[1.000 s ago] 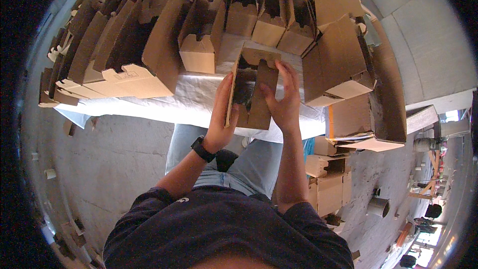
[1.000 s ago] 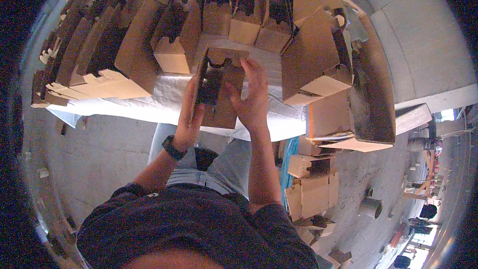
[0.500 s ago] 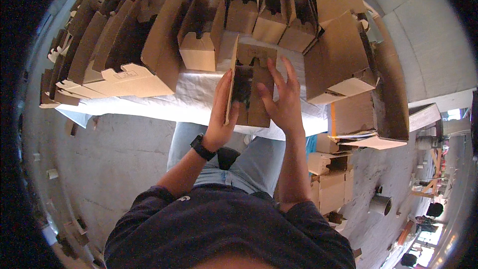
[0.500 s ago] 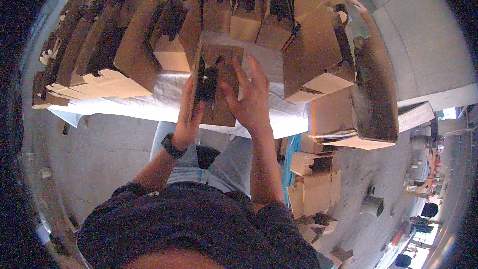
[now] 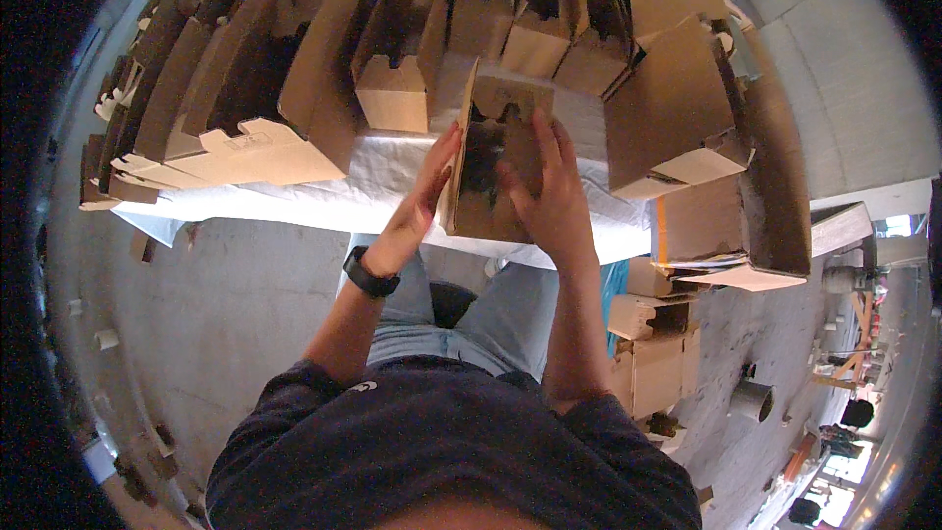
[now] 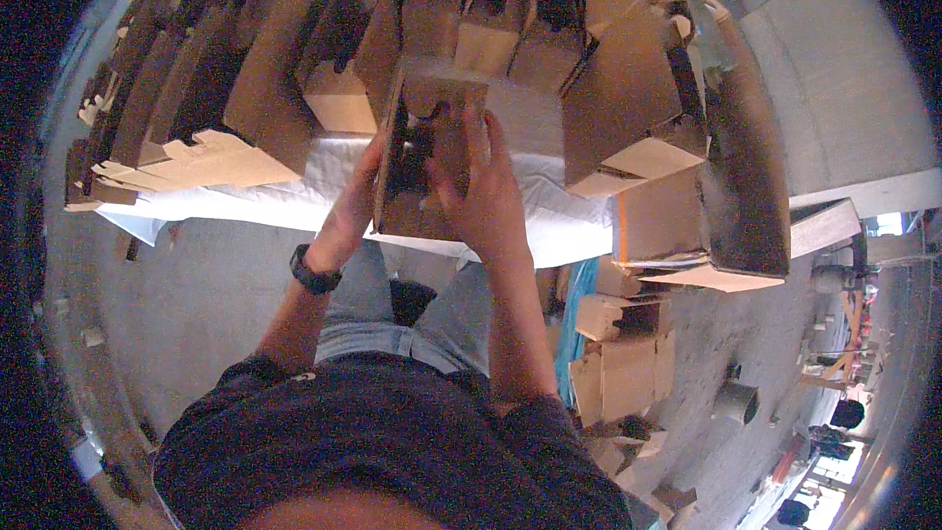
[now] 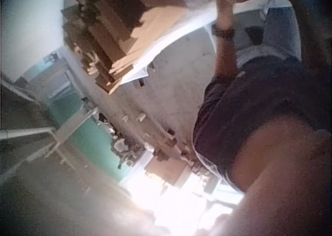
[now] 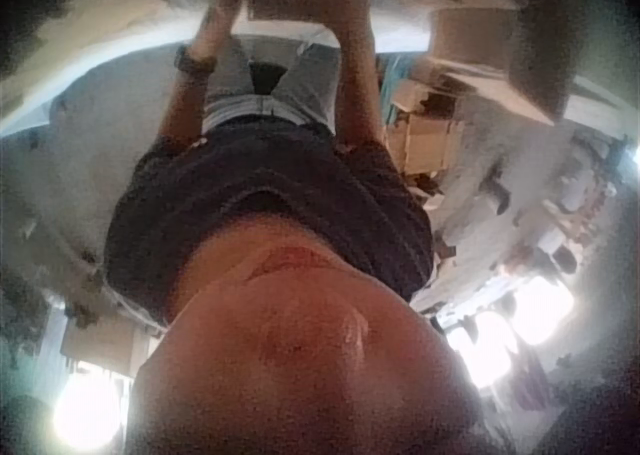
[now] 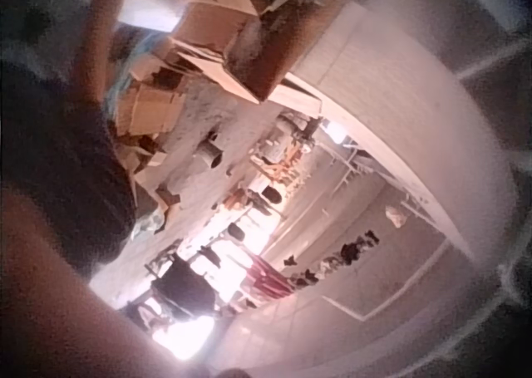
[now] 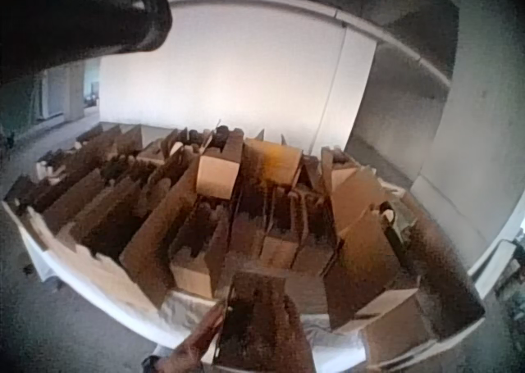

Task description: The person folds flat cardboard pieces into box shapes by hand and places the assembled boxes on a table.

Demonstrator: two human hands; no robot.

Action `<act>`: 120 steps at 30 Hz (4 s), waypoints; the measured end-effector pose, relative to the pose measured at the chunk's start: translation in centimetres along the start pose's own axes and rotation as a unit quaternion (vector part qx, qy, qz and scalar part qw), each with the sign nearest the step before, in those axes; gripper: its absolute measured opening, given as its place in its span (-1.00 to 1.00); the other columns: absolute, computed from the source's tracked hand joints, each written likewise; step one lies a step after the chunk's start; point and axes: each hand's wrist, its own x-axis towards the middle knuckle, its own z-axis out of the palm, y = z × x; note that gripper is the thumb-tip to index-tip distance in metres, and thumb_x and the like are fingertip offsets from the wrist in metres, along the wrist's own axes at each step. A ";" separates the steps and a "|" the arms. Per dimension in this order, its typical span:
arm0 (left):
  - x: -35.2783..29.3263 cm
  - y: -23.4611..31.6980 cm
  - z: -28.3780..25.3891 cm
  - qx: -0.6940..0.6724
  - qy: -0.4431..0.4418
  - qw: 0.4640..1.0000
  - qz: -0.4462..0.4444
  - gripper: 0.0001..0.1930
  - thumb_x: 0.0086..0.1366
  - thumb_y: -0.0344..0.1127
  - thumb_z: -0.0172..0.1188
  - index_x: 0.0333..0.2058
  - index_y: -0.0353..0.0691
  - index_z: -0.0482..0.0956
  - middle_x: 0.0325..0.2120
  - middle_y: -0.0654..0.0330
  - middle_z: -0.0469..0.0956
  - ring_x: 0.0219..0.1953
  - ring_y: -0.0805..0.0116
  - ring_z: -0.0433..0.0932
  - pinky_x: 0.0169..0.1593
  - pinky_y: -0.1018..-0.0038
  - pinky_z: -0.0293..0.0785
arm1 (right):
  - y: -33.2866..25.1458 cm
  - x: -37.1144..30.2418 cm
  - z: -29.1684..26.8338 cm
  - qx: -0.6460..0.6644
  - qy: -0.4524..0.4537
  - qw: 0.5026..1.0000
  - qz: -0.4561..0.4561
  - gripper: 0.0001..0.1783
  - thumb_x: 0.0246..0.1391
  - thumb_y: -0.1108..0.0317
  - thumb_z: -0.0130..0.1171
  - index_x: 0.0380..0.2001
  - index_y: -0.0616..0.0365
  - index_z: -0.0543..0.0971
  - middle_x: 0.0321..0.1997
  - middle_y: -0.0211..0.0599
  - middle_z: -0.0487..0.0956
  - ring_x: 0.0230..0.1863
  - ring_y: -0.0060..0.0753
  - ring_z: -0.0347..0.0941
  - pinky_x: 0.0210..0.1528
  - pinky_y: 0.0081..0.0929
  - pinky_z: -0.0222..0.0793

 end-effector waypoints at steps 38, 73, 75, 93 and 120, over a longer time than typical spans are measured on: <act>1.0 0.3 2.5 0.136 0.093 0.980 -0.110 -0.13 0.13 -0.47 0.20 0.31 -0.42 -0.16 0.30 -0.05 0.00 0.36 0.17 -0.03 0.35 0.38 -0.10 | 1.4 -1.1 0.8 0.173 -0.030 0.984 0.027 -0.23 0.22 0.12 -0.01 0.35 0.16 -0.06 0.42 0.06 -0.04 0.44 0.01 -0.14 0.40 -0.21 -0.13; 2.0 1.6 2.8 0.179 0.088 0.974 -0.103 -0.18 0.30 -0.30 0.11 0.30 -0.46 -0.26 0.29 -0.15 -0.06 0.35 0.14 -0.06 0.34 0.35 -0.06 | -0.2 -6.8 0.5 0.164 -0.041 0.986 -0.002 -0.07 -0.08 0.54 0.28 0.34 0.06 0.06 0.42 0.01 0.02 0.42 -0.05 -0.04 0.35 -0.24 0.04; 1.9 1.4 2.7 0.186 0.092 0.973 -0.099 -0.18 0.30 -0.28 0.11 0.30 -0.46 -0.25 0.29 -0.15 -0.05 0.36 0.14 -0.06 0.34 0.36 -0.07 | -0.1 -6.8 0.7 0.181 -0.038 0.983 -0.005 -0.06 -0.09 0.56 0.28 0.34 0.12 0.04 0.42 -0.01 0.02 0.43 -0.07 -0.05 0.36 -0.24 0.01; -0.1 1.8 1.9 0.080 0.055 0.985 -0.144 -0.03 0.21 -0.32 0.22 0.35 -0.23 -0.36 0.37 0.03 -0.21 0.41 0.20 -0.22 0.36 0.33 -0.16 | 0.8 -7.3 1.4 0.309 0.001 0.950 0.041 -0.10 -0.07 0.62 0.26 0.32 0.21 0.05 0.36 -0.11 0.14 0.38 -0.16 0.07 0.31 -0.19 0.13; -0.5 3.1 2.5 0.178 0.015 0.983 -0.039 -0.12 0.21 -0.44 0.16 0.34 -0.26 -0.27 0.37 0.11 -0.20 0.39 0.25 -0.15 0.38 0.33 -0.17 | -0.2 -8.4 1.5 0.338 0.065 0.935 0.088 -0.22 0.01 0.55 0.20 0.29 0.26 0.12 0.33 -0.04 0.22 0.35 -0.14 0.12 0.35 -0.25 0.01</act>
